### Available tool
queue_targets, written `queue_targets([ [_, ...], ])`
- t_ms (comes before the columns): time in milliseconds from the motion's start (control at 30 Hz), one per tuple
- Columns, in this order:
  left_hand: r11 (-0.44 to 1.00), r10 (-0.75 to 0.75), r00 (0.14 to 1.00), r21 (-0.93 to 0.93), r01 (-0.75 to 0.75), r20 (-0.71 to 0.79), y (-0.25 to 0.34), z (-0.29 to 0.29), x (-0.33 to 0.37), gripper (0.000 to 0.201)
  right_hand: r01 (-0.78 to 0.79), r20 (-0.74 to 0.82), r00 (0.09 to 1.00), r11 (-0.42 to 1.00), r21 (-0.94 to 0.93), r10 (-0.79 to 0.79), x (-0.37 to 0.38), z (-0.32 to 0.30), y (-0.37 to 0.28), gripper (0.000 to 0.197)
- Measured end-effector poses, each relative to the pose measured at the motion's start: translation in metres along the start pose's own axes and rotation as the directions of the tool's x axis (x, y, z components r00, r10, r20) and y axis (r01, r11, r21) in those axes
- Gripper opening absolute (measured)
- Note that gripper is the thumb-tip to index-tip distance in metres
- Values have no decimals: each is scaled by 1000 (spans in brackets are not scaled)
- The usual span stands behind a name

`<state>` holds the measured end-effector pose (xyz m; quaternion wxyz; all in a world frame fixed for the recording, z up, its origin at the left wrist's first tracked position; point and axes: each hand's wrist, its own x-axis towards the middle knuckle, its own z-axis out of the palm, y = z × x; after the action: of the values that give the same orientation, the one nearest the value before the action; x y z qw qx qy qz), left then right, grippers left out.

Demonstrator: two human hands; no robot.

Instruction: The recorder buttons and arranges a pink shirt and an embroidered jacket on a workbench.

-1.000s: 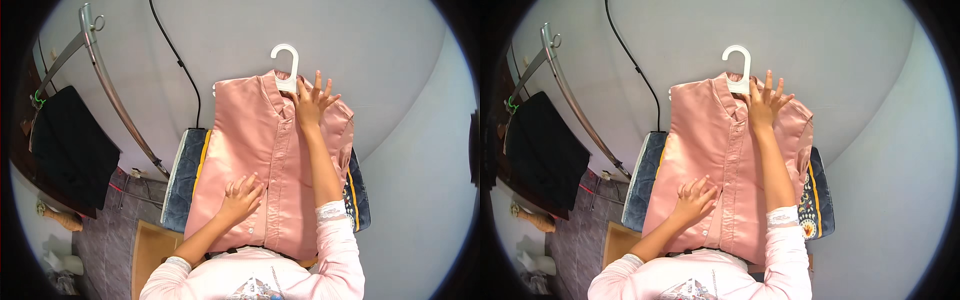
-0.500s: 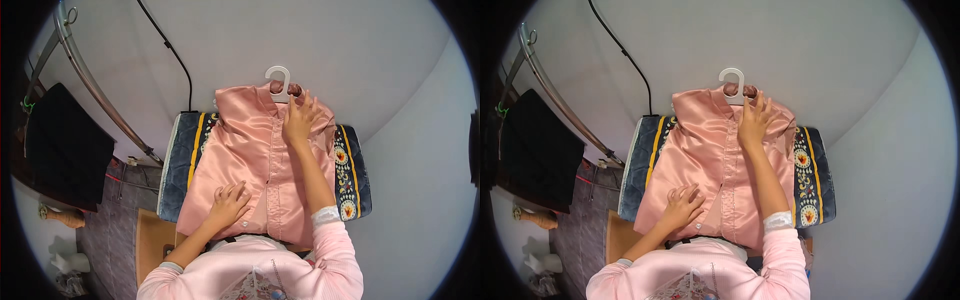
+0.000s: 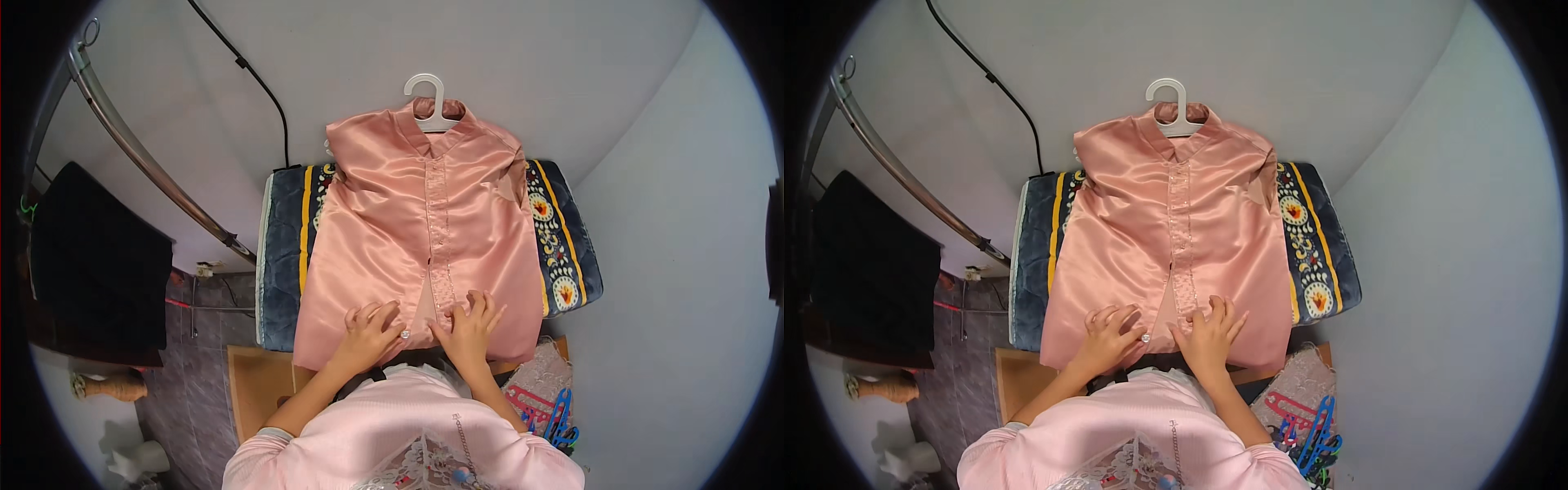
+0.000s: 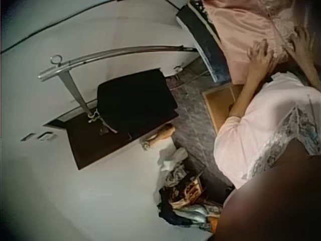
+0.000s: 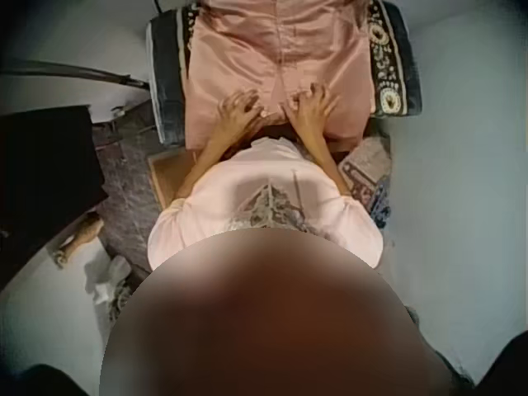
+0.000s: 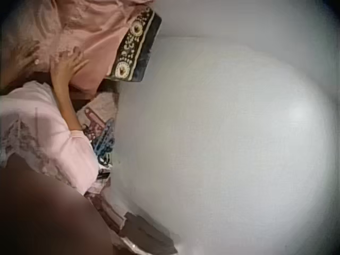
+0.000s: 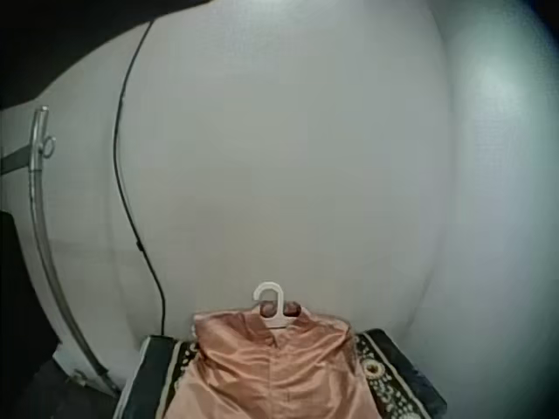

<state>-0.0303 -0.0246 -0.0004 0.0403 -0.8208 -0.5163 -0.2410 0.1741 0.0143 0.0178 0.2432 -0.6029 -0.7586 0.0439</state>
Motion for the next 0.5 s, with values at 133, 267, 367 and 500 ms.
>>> queue_targets([
  [133,997,-22,1000,-75,20,-23,9,3,7,22,-55,10,998,998,6,55,-3,-6,-5,14],
  [267,993,-24,999,-121,18,-49,13,8,12,21,-114,-4,993,993,-27,114,-1,-7,-3,11],
  [367,987,-28,1000,-160,26,-12,16,6,14,25,-157,-15,987,986,56,158,-2,-2,-2,11],
  [500,987,-3,1000,-158,0,-22,11,9,15,25,-168,13,986,972,166,168,0,-8,-6,15],
])
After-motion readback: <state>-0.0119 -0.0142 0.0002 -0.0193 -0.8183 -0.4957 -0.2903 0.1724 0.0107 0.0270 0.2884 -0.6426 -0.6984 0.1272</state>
